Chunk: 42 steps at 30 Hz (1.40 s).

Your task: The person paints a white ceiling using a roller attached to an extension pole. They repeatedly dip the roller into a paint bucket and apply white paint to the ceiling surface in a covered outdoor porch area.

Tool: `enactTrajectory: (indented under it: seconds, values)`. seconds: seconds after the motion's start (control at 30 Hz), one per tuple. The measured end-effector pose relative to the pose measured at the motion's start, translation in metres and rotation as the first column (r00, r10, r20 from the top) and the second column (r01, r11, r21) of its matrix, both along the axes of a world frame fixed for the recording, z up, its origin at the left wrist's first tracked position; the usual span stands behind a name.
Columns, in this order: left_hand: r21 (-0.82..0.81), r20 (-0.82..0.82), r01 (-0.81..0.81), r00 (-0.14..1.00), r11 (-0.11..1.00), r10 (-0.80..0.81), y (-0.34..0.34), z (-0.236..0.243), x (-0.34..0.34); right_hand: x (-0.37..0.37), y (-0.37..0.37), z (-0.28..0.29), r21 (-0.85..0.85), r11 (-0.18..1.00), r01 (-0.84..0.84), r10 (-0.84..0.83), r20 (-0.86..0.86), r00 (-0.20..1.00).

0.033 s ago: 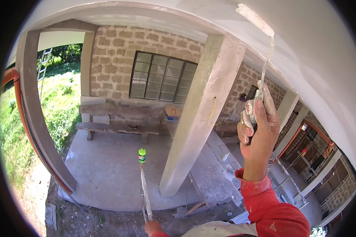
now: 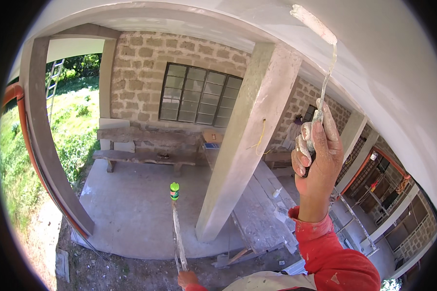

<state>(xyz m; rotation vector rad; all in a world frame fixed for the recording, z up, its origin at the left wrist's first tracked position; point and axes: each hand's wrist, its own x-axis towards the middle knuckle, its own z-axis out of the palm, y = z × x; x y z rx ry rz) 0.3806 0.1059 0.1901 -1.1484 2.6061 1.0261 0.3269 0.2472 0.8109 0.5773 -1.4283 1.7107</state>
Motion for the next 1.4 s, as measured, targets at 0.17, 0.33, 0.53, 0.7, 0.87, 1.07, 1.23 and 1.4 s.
enactTrajectory:
  seconds: [0.17, 0.33, 0.53, 0.7, 0.87, 1.07, 1.23, 1.4]
  values:
    - [0.025, 0.011, -0.019, 1.0, 1.0, 0.019, 0.002, 0.014, -0.013, -0.049, 0.01, 0.026, 0.005, 1.0, -0.029, 0.029, 0.038, 0.999]
    - [0.007, 0.006, -0.024, 1.0, 1.0, 0.024, 0.001, 0.01, -0.013, -0.12, 0.022, 0.052, 0.012, 0.998, -0.057, 0.056, 0.085, 0.995]
    - [0.024, 0.031, -0.025, 0.999, 0.999, 0.024, 0.001, 0.009, -0.015, -0.214, 0.036, 0.087, 0.004, 0.996, -0.087, 0.086, 0.14, 0.986]
    - [0.009, 0.066, -0.005, 0.998, 1.0, 0.005, 0.0, 0.017, -0.016, -0.303, 0.049, 0.12, 0.031, 0.991, -0.13, 0.123, 0.167, 0.978]
    - [-0.022, 0.104, -0.005, 0.995, 1.0, 0.007, 0.003, 0.004, -0.02, -0.388, 0.055, 0.153, -0.009, 0.986, -0.166, 0.164, 0.216, 0.962]
    - [-0.038, 0.101, 0.006, 0.995, 0.999, -0.002, 0.002, 0.02, -0.021, -0.464, 0.061, 0.184, -0.051, 0.968, -0.246, 0.251, 0.246, 0.936]
    - [-0.039, 0.106, -0.017, 0.994, 0.999, 0.021, 0.003, 0.025, -0.021, -0.451, 0.062, 0.181, -0.058, 0.957, -0.283, 0.289, 0.23, 0.929]
    - [-0.057, 0.08, 0.014, 0.997, 0.998, -0.009, 0.003, 0.007, -0.017, -0.328, 0.04, 0.129, -0.005, 0.969, -0.246, 0.244, 0.152, 0.958]
